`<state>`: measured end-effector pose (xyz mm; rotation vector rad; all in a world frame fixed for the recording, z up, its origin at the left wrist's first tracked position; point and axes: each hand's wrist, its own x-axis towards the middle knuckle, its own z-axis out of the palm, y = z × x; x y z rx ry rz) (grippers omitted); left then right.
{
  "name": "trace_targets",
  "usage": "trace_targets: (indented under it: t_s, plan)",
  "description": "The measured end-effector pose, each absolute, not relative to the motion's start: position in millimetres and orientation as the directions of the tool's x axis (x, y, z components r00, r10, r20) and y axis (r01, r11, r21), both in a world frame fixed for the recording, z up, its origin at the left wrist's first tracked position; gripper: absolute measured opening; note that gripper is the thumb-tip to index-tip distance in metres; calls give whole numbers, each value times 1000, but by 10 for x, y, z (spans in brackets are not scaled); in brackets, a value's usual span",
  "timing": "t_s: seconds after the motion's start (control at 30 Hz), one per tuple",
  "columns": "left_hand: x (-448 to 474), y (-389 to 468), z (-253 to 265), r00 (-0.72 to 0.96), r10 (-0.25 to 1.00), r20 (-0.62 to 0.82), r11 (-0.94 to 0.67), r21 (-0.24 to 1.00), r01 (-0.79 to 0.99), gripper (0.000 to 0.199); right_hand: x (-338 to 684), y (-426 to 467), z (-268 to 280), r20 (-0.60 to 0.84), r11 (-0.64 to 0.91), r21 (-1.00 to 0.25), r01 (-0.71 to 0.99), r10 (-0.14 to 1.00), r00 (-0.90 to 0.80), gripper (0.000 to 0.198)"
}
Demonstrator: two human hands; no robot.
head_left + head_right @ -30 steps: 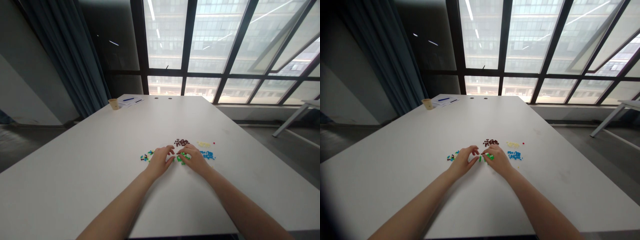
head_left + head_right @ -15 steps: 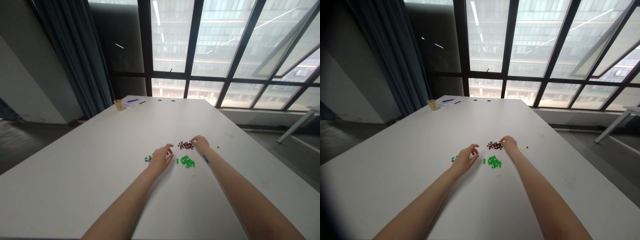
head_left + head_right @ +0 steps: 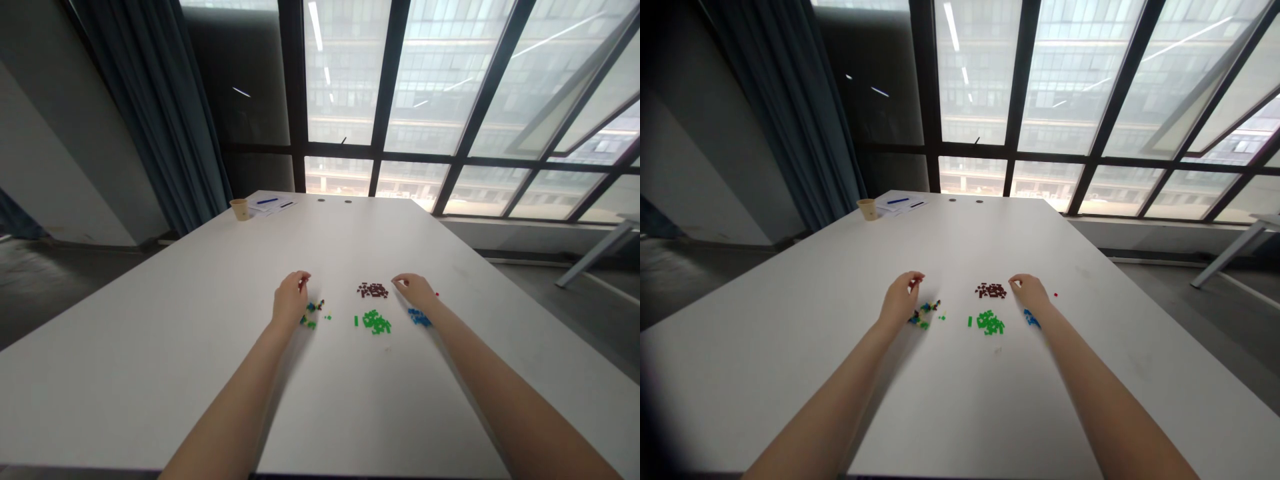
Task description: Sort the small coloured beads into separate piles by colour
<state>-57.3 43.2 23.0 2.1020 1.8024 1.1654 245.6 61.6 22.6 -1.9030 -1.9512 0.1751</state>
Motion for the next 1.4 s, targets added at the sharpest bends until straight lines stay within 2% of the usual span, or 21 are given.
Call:
trace_targets:
  t_s: [0.13,0.33,0.47,0.57,0.7,0.8,0.87,0.97,1.13,1.27,1.4]
  plan:
    - [-580,481,112,66,945,319,-220,477,851,22,2335,318,205,206,100,-472,876,979,-1,30]
    - [-418,408,35,194,952,236,-270,352,896,23,2205,162,64,226,167,-539,826,973,-49,31]
    - [-424,430,-11,212,953,218,-280,353,893,19,2191,156,28,229,208,-567,797,969,-90,28]
    - [-434,472,-48,214,947,241,-301,423,855,19,2198,133,27,239,230,-572,788,965,-109,27]
    - [-381,483,-46,189,948,255,-315,678,664,19,2201,84,53,251,252,-576,777,960,-126,27]
    - [-292,416,6,211,970,123,-198,902,383,24,2184,53,77,248,257,-586,769,960,-132,28]
    - [-227,339,55,270,963,8,-59,982,181,33,2169,42,81,254,267,-590,762,957,-139,27]
    - [-147,217,123,373,924,-82,107,993,-49,43,2153,40,65,265,286,-595,751,952,-152,24]
    - [-98,101,181,545,834,-80,252,936,-247,42,2137,45,24,264,294,-592,751,950,-164,23]
    - [-92,70,202,626,775,-89,373,863,-340,39,2112,44,-9,253,288,-609,739,954,-163,22]
    - [-82,59,208,637,763,-113,412,844,-343,37,2086,39,-14,253,298,-621,725,952,-174,21]
